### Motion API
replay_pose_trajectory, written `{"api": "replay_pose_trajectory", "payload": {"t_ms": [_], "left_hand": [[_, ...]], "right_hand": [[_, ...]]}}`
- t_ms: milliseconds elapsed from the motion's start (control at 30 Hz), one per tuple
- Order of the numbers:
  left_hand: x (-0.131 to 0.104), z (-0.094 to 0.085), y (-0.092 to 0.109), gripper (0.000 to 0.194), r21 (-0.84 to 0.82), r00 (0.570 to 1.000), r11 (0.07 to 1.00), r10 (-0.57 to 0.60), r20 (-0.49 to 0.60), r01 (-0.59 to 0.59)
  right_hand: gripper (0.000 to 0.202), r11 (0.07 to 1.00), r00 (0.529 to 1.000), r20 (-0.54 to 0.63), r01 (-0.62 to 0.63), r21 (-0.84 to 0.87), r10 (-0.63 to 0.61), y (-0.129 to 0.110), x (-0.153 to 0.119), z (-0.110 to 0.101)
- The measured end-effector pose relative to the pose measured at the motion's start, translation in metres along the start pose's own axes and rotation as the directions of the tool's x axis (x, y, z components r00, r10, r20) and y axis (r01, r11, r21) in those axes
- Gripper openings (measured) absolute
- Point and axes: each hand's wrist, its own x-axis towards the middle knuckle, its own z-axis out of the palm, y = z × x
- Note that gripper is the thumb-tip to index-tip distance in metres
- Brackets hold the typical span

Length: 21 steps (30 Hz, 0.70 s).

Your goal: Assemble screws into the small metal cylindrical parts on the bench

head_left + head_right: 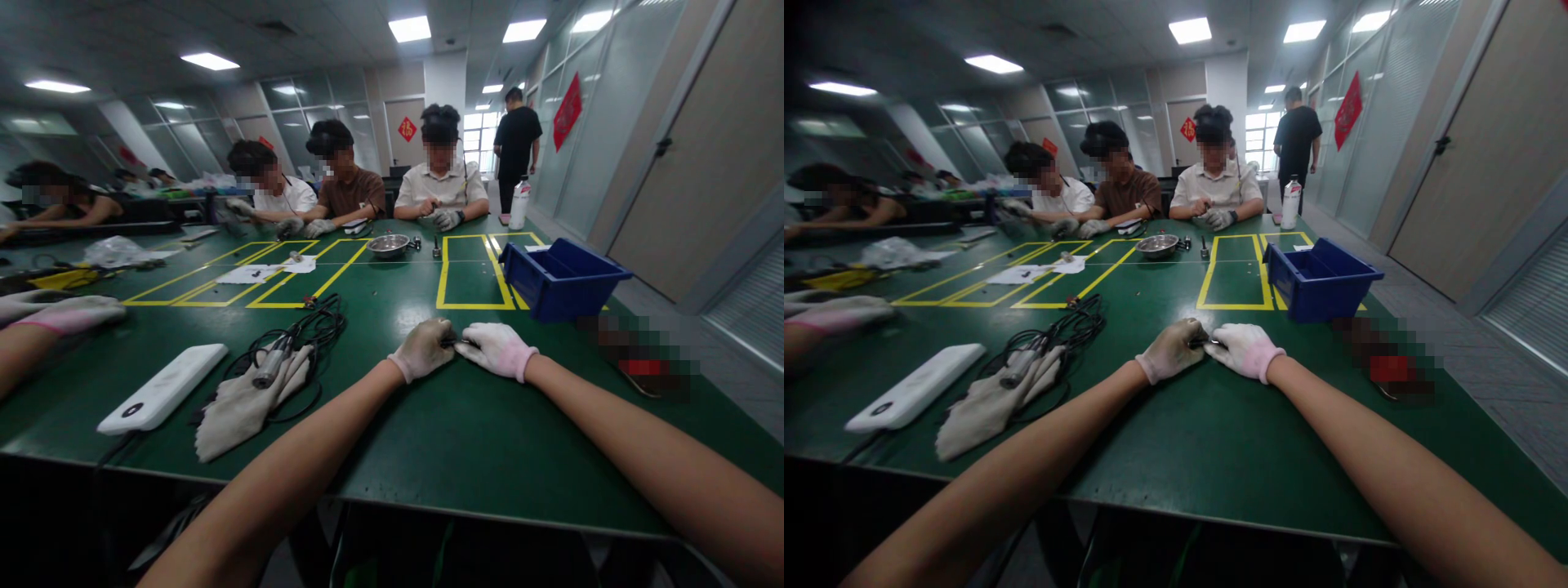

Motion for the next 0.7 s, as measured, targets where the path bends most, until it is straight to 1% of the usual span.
{"api": "replay_pose_trajectory", "payload": {"t_ms": [267, 433, 600, 700], "left_hand": [[0.0003, -0.0002, -0.0009, 0.009, 0.013, 1.0, 1.0, -0.001, 0.0, 0.001], [0.0001, 0.0002, -0.0026, 0.009, 0.005, 1.0, 1.0, -0.014, -0.014, 0.014], [0.0004, -0.0024, -0.0015, 0.013, 0.033, 0.999, 0.999, -0.043, 0.015, 0.043], [0.0012, -0.0041, -0.0015, 0.016, 0.06, 0.999, 0.998, -0.032, 0.037, 0.03]], "right_hand": [[0.046, 1.0, 0.999, -0.032, 0.006, 0.003, -0.006, 0.0014, -0.001, 0.0015], [0.048, 0.999, 0.999, -0.033, -0.034, 0.017, 0.034, 0.003, 0.0017, 0.0038], [0.049, 0.999, 0.998, -0.041, -0.051, 0.013, 0.052, 0.004, 0.0039, 0.0057], [0.049, 0.998, 0.997, -0.043, -0.065, 0.004, 0.065, 0.0036, 0.0046, 0.0066]]}}
